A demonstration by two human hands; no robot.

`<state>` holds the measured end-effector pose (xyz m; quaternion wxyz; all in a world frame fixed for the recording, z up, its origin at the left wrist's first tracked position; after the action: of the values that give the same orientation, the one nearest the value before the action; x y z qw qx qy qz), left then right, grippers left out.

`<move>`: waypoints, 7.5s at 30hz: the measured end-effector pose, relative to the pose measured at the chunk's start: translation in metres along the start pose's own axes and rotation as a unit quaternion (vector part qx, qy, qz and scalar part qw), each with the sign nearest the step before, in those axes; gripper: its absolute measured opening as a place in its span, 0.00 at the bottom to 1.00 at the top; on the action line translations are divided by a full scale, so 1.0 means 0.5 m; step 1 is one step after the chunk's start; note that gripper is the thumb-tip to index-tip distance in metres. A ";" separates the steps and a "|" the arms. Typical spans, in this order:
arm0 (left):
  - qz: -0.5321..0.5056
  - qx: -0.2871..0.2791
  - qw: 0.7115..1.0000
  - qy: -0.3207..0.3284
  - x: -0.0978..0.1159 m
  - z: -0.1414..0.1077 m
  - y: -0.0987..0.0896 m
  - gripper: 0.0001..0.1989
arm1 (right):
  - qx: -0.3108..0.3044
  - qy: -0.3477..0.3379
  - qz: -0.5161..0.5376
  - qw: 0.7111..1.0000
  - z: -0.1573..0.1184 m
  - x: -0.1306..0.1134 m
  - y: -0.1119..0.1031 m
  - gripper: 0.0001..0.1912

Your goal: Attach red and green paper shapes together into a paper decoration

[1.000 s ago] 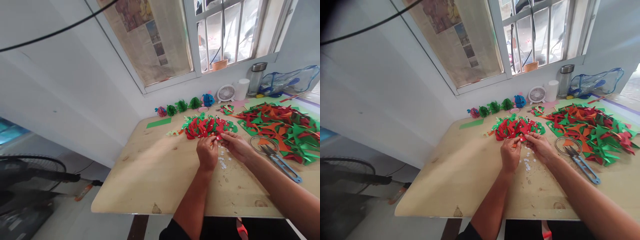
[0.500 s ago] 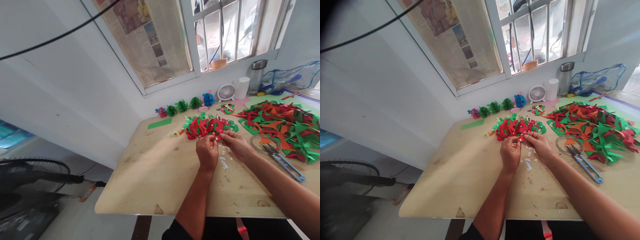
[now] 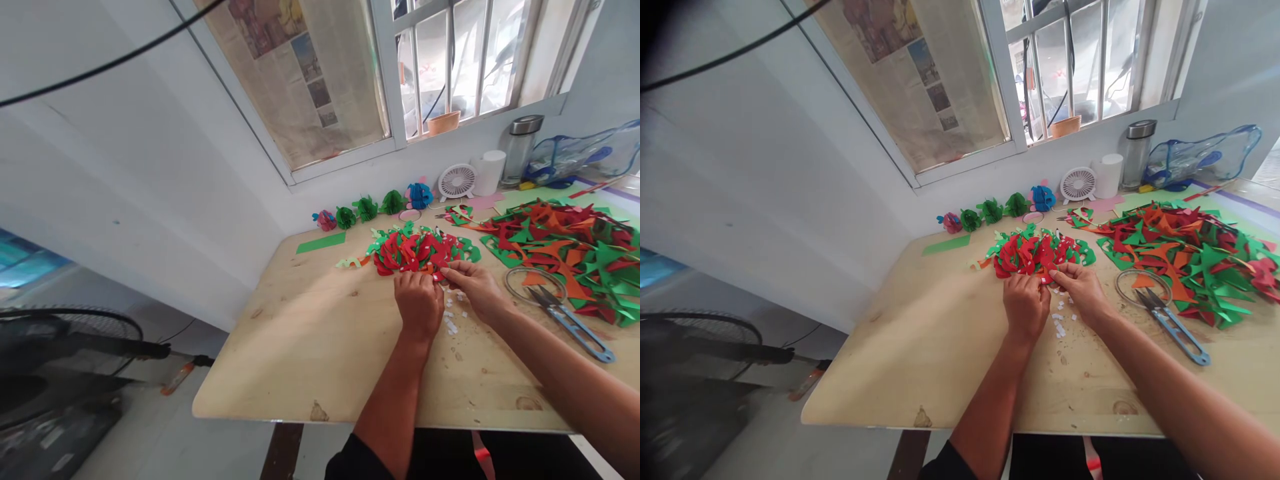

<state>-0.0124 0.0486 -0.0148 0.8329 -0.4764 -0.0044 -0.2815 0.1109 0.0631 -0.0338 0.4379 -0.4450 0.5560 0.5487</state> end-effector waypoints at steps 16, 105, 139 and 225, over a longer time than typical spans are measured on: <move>-0.562 -0.071 0.785 -0.250 -0.028 0.016 0.021 0.04 | -0.058 0.124 0.229 0.964 -0.005 -0.012 -0.004 0.06; -0.218 0.017 0.976 0.019 -0.017 0.011 -0.032 0.07 | -0.057 -0.081 -0.383 0.918 -0.030 -0.045 0.020 0.05; -0.457 -0.041 0.873 -0.163 -0.031 0.015 -0.019 0.08 | -0.065 -0.111 -0.467 0.875 -0.038 -0.052 0.027 0.07; -0.671 0.042 0.653 -0.348 -0.035 0.014 -0.003 0.11 | -0.029 -0.112 -0.348 0.930 -0.042 -0.060 0.028 0.14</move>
<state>-0.0260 0.0618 -0.0147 0.3736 -0.3714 -0.6239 -0.5773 0.1038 0.0427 -0.0012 0.6474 -0.5590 0.2976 0.4240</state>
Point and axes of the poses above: each hand's wrist, its own z-axis towards the middle knuckle, its own y-axis out of the palm, x = y × z, the point moved 2 cm from there along z, towards the middle knuckle, and after that the axes turned 9 degrees about -x, right-handed, at the moved point
